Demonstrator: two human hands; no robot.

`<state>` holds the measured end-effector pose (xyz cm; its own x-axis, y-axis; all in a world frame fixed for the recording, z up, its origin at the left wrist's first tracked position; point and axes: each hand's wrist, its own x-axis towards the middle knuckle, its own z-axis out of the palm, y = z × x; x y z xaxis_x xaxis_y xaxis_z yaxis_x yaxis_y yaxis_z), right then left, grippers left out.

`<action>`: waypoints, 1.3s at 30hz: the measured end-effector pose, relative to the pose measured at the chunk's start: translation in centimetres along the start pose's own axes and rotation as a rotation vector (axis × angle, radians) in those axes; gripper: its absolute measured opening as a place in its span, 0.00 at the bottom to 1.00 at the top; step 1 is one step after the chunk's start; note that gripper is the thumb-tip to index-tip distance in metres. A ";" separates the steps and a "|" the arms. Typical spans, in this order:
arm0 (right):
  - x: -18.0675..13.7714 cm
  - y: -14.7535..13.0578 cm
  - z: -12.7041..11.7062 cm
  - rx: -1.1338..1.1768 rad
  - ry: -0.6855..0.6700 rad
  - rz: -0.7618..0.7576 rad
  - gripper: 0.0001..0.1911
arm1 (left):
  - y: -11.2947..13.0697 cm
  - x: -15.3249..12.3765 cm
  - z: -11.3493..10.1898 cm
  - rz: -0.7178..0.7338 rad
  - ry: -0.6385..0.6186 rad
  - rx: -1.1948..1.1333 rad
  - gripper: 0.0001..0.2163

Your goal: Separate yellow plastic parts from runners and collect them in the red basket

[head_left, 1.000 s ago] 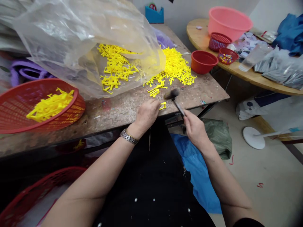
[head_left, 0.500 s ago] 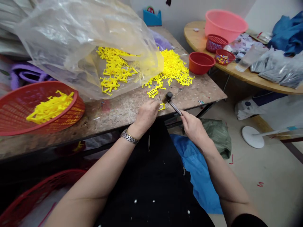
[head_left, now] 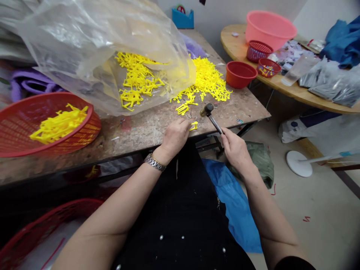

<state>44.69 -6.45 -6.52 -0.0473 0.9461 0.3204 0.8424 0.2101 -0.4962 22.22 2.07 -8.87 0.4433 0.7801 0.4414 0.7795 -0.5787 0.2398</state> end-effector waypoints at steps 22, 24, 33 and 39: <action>6.1 5.7 0.6 -0.562 0.072 0.146 0.15 | -0.1 0.2 -1.8 -0.407 0.057 -0.734 0.09; 6.3 5.5 0.6 -0.551 0.076 0.163 0.15 | -0.1 0.1 -2.0 -0.441 0.051 -0.815 0.09; 4.9 -0.6 1.7 0.111 0.131 -0.072 0.16 | 0.5 -0.8 -3.0 -0.447 0.047 -0.886 0.09; 3.8 -4.5 3.6 0.507 -0.053 -0.047 0.12 | 1.1 -1.6 -3.6 -0.316 0.033 -0.791 0.08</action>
<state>38.72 -2.88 -5.98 -0.1169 0.9411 0.3173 0.4732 0.3337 -0.8153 20.74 -0.66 -6.26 0.2344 0.9327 0.2741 0.3202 -0.3403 0.8841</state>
